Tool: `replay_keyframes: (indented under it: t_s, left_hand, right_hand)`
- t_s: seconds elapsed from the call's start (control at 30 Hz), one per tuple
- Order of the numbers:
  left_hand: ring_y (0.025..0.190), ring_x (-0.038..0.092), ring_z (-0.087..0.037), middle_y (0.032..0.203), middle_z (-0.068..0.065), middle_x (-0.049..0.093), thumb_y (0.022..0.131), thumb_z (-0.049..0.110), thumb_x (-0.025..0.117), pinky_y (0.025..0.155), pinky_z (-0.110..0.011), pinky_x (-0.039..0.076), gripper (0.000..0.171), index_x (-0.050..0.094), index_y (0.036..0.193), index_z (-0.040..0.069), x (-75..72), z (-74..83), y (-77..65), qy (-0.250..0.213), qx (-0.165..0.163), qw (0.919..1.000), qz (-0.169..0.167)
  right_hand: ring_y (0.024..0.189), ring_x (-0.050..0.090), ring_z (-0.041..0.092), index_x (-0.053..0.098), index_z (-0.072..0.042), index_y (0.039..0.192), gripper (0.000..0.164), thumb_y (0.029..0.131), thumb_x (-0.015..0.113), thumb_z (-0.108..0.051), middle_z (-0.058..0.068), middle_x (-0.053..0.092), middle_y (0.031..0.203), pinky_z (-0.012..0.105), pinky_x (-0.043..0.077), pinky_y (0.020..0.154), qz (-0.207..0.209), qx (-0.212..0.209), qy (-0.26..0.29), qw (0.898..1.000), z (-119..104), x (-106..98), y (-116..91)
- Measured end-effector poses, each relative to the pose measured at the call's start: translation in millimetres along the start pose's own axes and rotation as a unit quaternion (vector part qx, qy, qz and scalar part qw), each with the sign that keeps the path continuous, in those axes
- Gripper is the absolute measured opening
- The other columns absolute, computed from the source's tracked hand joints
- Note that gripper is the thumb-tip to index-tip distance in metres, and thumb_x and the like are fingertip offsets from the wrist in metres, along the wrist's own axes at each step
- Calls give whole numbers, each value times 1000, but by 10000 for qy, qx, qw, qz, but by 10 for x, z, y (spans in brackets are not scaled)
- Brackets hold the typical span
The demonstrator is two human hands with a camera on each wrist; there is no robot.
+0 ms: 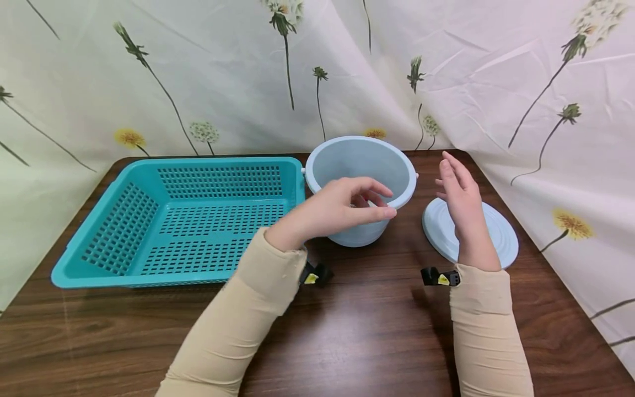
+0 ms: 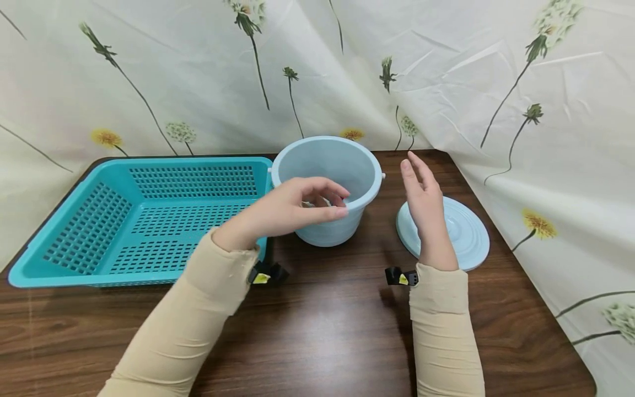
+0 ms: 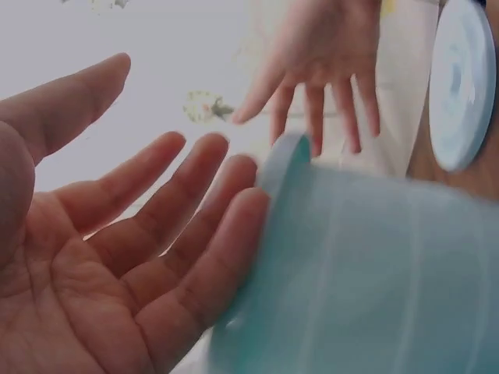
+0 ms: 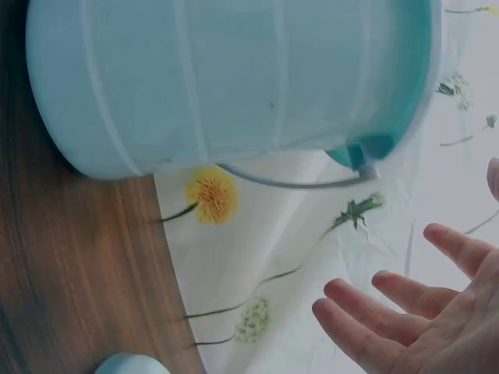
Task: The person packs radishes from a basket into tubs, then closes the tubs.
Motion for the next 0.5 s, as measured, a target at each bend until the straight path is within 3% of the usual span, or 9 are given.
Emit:
replay_keyframes:
  t_s: [0.2,0.37,0.5]
  left_hand:
    - [112,62,-8,123,3,67,99,31,60,101,-26,47,35,62,130,15,252,42,10,-426,243,9986,177]
    - [123,57,-4,136,0,62,102,31,55,103,-21,45,42,55,139,13,597,-20,146,-1216,330,9917,-271]
    - [130,51,-1,147,3,53,103,35,52,106,-19,42,50,46,148,14,918,-200,317,-2031,5,9774,-592]
  right_hand:
    - [137,41,32,33,-23,156,62,103,35,-55,9,31,161,52,31,115,-15,146,-136,9998,60,-107,21]
    - [145,30,38,27,-22,158,67,102,31,-59,7,23,165,57,20,120,35,403,-257,9988,164,-266,53]
    - [152,15,30,22,-19,159,70,102,29,-59,4,15,167,53,10,123,60,560,-153,9983,254,-387,70]
Point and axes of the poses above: each hand's wrist, its own y-axis towards the middle knuckle, its own x-axis out of the palm, z = x × y, the point moved 7 cm from there along y, towards the middle knuckle
